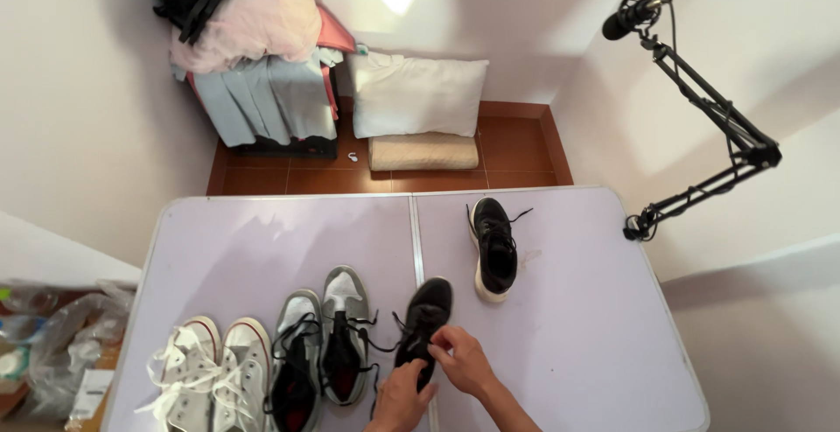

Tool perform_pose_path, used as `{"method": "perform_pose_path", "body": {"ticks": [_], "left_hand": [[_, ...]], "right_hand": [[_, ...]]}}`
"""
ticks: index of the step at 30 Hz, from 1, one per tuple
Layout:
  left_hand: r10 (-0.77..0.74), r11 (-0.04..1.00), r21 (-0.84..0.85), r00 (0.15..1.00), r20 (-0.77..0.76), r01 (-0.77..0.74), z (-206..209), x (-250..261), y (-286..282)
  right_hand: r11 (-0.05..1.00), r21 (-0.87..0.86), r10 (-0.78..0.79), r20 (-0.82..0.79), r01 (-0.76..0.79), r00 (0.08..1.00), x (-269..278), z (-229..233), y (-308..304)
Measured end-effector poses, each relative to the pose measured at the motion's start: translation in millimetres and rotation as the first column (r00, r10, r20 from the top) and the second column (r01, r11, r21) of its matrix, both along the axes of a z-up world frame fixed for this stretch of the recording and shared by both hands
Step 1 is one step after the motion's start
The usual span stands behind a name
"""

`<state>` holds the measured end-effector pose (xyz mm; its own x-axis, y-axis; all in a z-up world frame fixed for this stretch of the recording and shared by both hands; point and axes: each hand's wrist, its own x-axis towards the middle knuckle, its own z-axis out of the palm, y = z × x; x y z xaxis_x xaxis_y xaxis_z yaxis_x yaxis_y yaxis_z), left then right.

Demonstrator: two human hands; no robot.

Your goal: The person unlaces a pair of silver sneakers on a white table, then relaces them. The person then moves to a pair of black sneakers and begins unlacing them. The scene shows three pairs of shoes on the table, with the person handling the silver and black pairs.

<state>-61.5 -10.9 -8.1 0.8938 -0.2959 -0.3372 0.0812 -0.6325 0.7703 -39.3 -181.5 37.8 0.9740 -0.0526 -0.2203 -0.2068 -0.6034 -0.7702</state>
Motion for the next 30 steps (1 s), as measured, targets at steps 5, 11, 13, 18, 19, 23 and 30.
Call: {"method": "perform_pose_path", "body": {"ticks": [5, 11, 13, 18, 19, 23, 30], "left_hand": [[-0.068, 0.955, 0.292, 0.997, 0.047, 0.051, -21.0, -18.1, -33.4], [0.007, 0.969, 0.248, 1.0, 0.03, -0.014, -9.7, -24.0, -49.0], [0.056, 0.99, 0.129, 0.998, -0.021, -0.053, 3.0, -24.3, -45.5], [0.307, 0.947, 0.066, 0.946, 0.107, -0.315, 34.6, -14.1, -58.0], [0.326, 0.945, -0.061, 0.919, 0.22, -0.321, 38.0, -10.1, -60.5], [0.387, 0.905, -0.312, 0.864, 0.321, -0.289, 40.5, 21.3, -65.6], [0.271, 0.815, -0.375, 0.862, -0.428, -0.442, 11.9, 59.1, -33.9]], "right_hand": [[0.99, 0.141, -0.003, -0.104, 0.018, 0.995, 22.2, 20.1, -5.8], [0.666, 0.66, -0.027, -0.443, 0.346, 0.896, 55.5, 43.4, -22.5], [0.535, 0.714, -0.02, -0.522, 0.45, 0.853, 66.5, 46.5, -36.2], [0.572, 0.661, -0.017, -0.581, 0.485, 0.813, 71.8, 38.5, -40.7], [0.588, 0.654, -0.002, -0.588, 0.477, 0.809, 69.5, 36.3, -40.3], [0.598, 0.684, 0.075, -0.567, 0.418, 0.82, 70.2, 29.9, -38.8], [0.842, 0.539, 0.209, -0.313, -0.008, 0.927, 32.5, 5.5, -28.1]]}}
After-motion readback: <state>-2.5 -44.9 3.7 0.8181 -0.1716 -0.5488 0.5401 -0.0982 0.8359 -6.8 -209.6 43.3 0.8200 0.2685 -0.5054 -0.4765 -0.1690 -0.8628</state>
